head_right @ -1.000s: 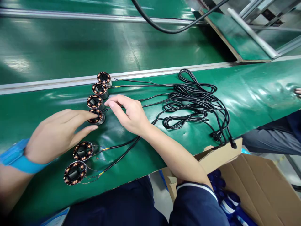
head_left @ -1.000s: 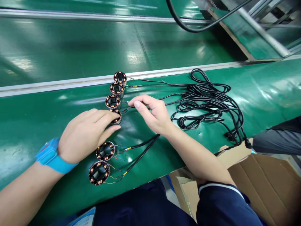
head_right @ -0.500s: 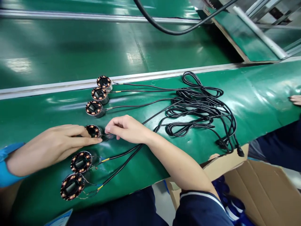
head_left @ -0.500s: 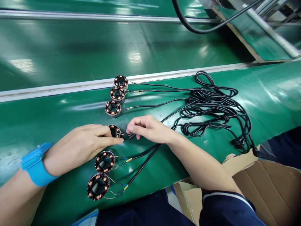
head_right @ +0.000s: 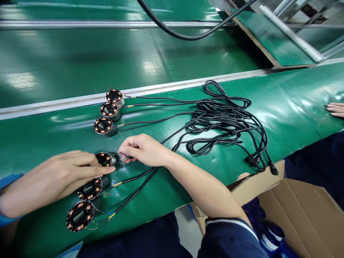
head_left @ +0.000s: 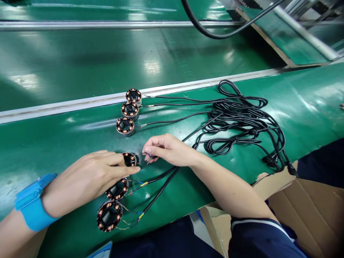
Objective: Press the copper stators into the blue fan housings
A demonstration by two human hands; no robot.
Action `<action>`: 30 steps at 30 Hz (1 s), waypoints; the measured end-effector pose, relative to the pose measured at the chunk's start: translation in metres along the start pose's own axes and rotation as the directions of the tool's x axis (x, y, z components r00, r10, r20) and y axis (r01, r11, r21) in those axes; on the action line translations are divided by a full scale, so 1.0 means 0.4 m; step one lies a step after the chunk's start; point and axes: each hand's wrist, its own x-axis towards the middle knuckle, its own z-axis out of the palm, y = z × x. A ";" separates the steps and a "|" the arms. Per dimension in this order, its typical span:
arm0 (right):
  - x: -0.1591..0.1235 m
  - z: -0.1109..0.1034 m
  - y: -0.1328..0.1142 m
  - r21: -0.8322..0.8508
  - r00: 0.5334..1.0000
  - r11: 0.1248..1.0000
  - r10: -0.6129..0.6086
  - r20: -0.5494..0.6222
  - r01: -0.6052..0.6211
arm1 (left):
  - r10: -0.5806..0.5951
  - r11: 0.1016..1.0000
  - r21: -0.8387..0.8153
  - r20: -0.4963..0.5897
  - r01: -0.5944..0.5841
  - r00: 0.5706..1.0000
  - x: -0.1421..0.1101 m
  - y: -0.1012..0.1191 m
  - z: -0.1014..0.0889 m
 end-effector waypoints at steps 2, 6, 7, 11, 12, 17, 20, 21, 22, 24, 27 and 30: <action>-0.005 -0.015 -0.018 -0.051 0.981 0.990 -0.140 -0.135 0.134 | -0.022 1.000 -0.009 -0.060 0.021 0.998 -0.003 0.000 -0.005; 0.018 -0.057 -0.070 -0.319 0.838 0.894 -0.419 -0.350 0.314 | -0.167 0.968 0.132 -0.295 0.214 0.941 0.032 -0.021 -0.010; 0.031 -0.065 -0.080 -0.414 0.826 0.854 -0.461 -0.325 0.314 | -0.172 0.950 0.194 -0.326 0.244 0.930 0.047 -0.030 -0.008; 0.094 -0.082 -0.085 -0.632 0.894 0.739 -0.418 -0.158 0.234 | -0.099 0.899 0.371 -0.343 0.232 0.934 0.097 -0.067 0.002; 0.107 -0.083 -0.079 -0.614 0.924 0.760 -0.361 -0.128 0.212 | -0.095 0.896 0.378 -0.350 0.233 0.932 0.102 -0.075 0.004; 0.133 -0.089 -0.050 -0.284 0.996 0.955 -0.078 0.041 0.086 | -0.102 0.946 0.268 -0.292 0.184 0.951 0.086 -0.105 0.006; 0.127 -0.097 -0.049 -0.160 0.989 0.987 0.019 0.144 0.005 | -0.098 0.978 0.160 -0.217 0.134 0.971 0.075 -0.113 0.002; 0.124 -0.100 -0.050 -0.147 0.984 0.989 0.048 0.172 -0.023 | -0.099 0.982 0.136 -0.202 0.128 0.974 0.073 -0.113 0.002; 0.122 -0.101 -0.050 -0.141 0.978 0.989 0.075 0.195 -0.048 | -0.100 0.985 0.122 -0.195 0.126 0.976 0.071 -0.113 0.001; 0.118 -0.100 -0.050 -0.113 0.975 0.990 0.104 0.198 -0.083 | -0.099 0.986 0.116 -0.186 0.122 0.978 0.066 -0.111 -0.001; 0.117 -0.089 -0.047 -0.022 0.995 0.997 0.076 0.063 -0.075 | -0.090 0.981 0.153 -0.175 0.117 0.980 0.058 -0.102 -0.006; 0.120 -0.069 -0.043 0.099 0.997 0.994 0.043 -0.059 -0.037 | -0.096 0.970 0.210 -0.140 0.124 0.986 0.055 -0.086 -0.011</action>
